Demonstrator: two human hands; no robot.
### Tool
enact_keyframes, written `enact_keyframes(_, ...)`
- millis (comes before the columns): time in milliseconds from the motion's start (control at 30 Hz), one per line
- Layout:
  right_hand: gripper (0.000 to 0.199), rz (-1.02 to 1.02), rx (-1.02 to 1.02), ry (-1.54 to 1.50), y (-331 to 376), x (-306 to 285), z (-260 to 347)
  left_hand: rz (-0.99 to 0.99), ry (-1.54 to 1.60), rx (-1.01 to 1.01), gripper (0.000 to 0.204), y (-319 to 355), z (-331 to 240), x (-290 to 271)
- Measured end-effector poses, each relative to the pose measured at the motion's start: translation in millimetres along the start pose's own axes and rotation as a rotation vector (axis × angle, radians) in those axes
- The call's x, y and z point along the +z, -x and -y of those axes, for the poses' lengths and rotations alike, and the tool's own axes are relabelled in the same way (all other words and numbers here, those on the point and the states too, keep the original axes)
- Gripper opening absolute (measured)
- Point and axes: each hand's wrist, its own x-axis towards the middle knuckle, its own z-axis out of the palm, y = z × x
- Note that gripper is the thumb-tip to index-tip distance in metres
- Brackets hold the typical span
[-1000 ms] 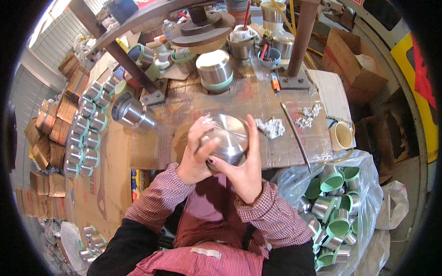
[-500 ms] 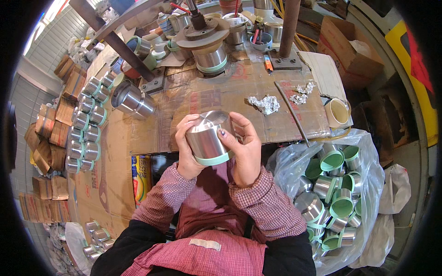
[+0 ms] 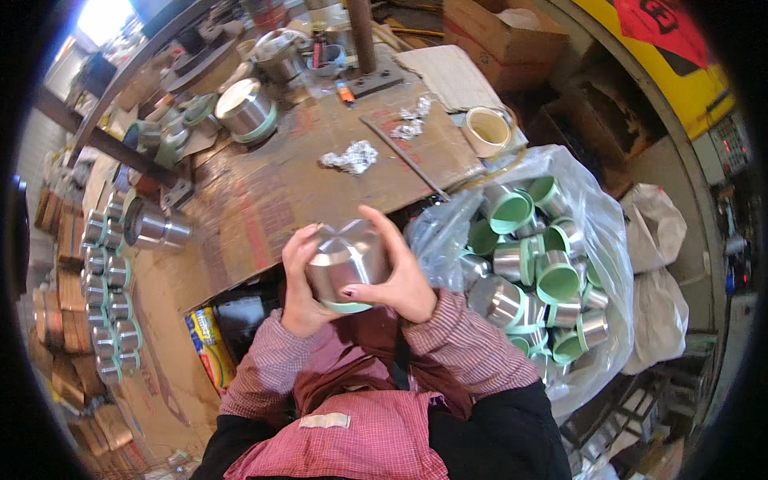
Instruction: The person repeatedly picks up metal cups and green plastic rings, presses the rings onto the cup rims, and places the assembled units on a cardboard sheet. The person occasionally separates a ring from a cup and reassembles it. The workspace contains stacks of finished units and a plastic bag of loose rings.
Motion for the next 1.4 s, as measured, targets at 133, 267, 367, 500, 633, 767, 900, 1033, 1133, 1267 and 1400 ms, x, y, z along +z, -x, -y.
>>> enact_keyframes(133, 0.109, -0.483, -0.246, 0.441, 50, -74, 11, 0.201, 0.130, -0.048, 0.106, 16, -19, 19)
enact_keyframes(267, 0.093, -0.737, -0.279, 0.600, 75, -182, 14, 0.313, 0.284, -0.204, 0.062, 37, -28, 25)
enact_keyframes(367, 0.081, -0.747, -0.163, 1.166, 80, -256, -1, 0.333, 0.334, -0.281, 0.052, 56, -30, 22)
enact_keyframes(500, 0.060, -0.601, 0.004, 1.549, 82, -279, -6, 0.223, 0.195, -0.288, 0.026, 92, -35, 0)
enact_keyframes(633, 0.019, -0.522, -0.274, 1.385, 55, -218, 10, 0.110, 0.106, -0.405, 0.010, 145, -44, -32)
enact_keyframes(767, 0.024, -0.416, -0.258, 1.051, 23, -137, 1, 0.004, -0.198, -0.461, 0.017, 211, -76, -73)
enact_keyframes(900, 0.035, -0.176, -0.467, 0.762, -19, -97, -23, -0.262, -0.621, -0.595, 0.015, 268, -136, -137)
enact_keyframes(1033, 0.034, -0.089, -0.469, 0.680, -41, -73, -39, -0.453, -1.275, -1.040, 0.031, 339, -219, -227)
enact_keyframes(1133, 0.033, 0.076, -0.430, 0.612, -56, -50, -39, -0.608, -1.592, -1.374, 0.060, 405, -282, -294)
enact_keyframes(1267, 0.033, 0.190, -0.424, 0.611, -64, -10, -33, -0.739, -1.509, -2.000, 0.089, 496, -360, -412)
enact_keyframes(1400, 0.038, 0.241, -0.433, 0.700, -48, 27, -23, -0.882, -0.921, -1.707, 0.087, 585, -369, -460)
